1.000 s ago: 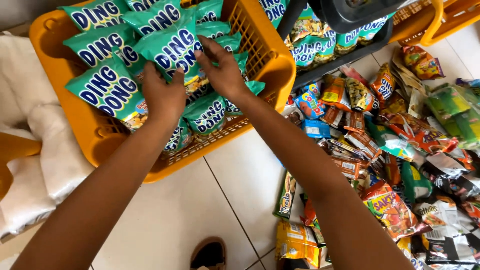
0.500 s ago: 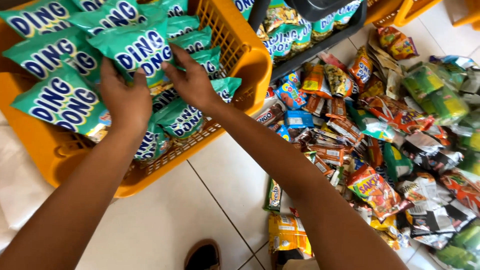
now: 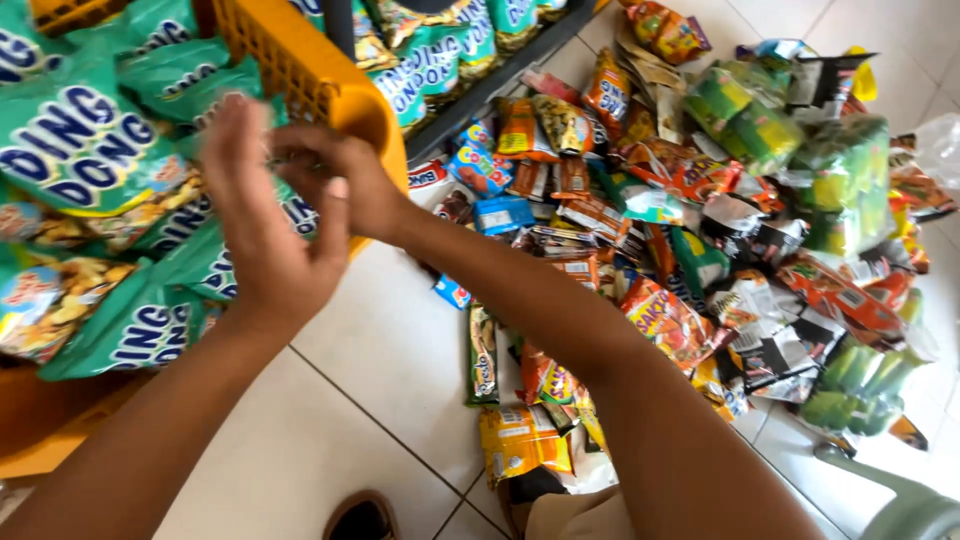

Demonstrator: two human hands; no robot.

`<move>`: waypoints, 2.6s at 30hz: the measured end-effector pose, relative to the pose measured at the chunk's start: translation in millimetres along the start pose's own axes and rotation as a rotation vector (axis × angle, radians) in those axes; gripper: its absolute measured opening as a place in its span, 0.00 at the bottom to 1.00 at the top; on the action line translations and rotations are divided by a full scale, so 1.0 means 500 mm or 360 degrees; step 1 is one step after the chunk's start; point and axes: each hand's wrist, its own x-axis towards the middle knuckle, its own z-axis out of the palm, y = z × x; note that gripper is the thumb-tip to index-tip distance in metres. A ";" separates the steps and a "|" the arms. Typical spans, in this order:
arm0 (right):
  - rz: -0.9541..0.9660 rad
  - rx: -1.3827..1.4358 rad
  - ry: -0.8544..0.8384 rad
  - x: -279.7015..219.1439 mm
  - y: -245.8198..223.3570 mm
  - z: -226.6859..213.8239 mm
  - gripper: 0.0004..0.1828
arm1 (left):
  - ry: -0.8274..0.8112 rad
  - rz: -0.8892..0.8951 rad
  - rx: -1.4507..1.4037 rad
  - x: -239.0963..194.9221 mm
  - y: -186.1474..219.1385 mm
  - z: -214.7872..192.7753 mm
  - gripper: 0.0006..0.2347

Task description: Sorting various snack packs from a pile on the floor into a yellow plastic basket.

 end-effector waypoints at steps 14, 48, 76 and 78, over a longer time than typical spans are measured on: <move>0.0596 -0.1764 0.0235 -0.524 0.081 -0.663 0.23 | -0.1306 -0.0189 -0.0760 -0.121 0.325 0.563 0.15; 0.1507 0.0538 0.0391 -0.587 -0.039 -0.711 0.26 | -0.0753 -0.1530 -0.1545 -0.139 0.250 0.740 0.25; -0.0017 0.0012 -0.0425 0.051 -0.147 0.067 0.24 | 0.0158 -0.0794 -0.0419 -0.072 -0.054 -0.196 0.15; -0.0119 -0.0039 -0.0458 0.078 -0.126 0.116 0.24 | 0.0160 -0.0961 -0.0311 -0.085 -0.090 -0.220 0.10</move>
